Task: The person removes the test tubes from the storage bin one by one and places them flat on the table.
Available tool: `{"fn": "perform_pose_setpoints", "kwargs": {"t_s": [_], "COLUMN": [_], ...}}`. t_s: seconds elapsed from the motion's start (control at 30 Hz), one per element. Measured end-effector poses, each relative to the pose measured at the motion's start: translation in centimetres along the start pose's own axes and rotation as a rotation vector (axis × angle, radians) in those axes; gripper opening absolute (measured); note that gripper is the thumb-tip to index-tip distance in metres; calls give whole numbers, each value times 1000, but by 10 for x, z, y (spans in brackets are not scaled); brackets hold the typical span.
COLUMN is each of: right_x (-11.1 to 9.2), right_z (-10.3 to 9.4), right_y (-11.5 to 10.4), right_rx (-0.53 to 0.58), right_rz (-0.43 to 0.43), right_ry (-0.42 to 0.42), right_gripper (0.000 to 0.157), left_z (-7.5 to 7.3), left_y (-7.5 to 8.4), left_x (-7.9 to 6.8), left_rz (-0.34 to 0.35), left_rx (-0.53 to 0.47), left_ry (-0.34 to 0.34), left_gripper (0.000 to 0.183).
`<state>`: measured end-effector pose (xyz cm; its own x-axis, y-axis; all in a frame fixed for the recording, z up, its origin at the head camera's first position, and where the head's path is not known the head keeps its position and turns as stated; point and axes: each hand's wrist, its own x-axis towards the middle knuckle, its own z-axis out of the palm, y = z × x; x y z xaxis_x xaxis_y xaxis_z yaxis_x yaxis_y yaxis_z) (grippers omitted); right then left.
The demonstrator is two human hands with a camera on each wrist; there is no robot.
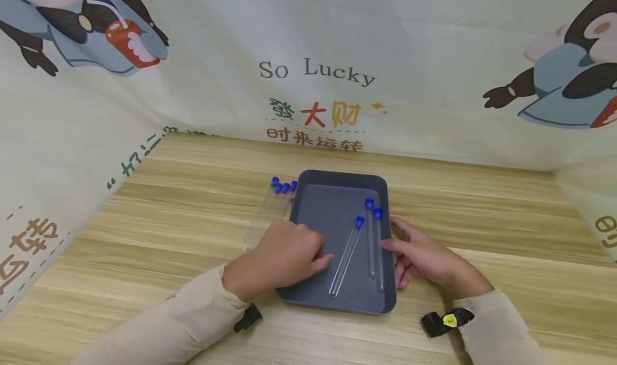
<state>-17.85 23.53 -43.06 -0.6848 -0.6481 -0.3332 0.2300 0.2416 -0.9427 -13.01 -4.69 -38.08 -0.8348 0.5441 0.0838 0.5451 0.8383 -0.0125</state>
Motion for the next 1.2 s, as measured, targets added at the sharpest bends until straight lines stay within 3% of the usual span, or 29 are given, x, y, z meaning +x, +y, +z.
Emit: {"fn": "perform_pose_setpoints", "kwargs": {"t_s": [0.43,0.7,1.2], "right_x": [0,1,0], "right_z": [2,2,4], "right_y": [-2,-2,-1], "right_rx": [-6,-5,-10], "right_rz": [-7,-3,-8], "right_ry": [2,5,11], "right_gripper": [79,79,77], "left_z": [9,10,12], "left_y": [9,11,22], "left_x": [-1,-4,-5], "left_rz": [45,67,71], "left_rx": [53,68,69], "left_ry": [-53,-49,-143], "left_gripper": [45,50,48]}}
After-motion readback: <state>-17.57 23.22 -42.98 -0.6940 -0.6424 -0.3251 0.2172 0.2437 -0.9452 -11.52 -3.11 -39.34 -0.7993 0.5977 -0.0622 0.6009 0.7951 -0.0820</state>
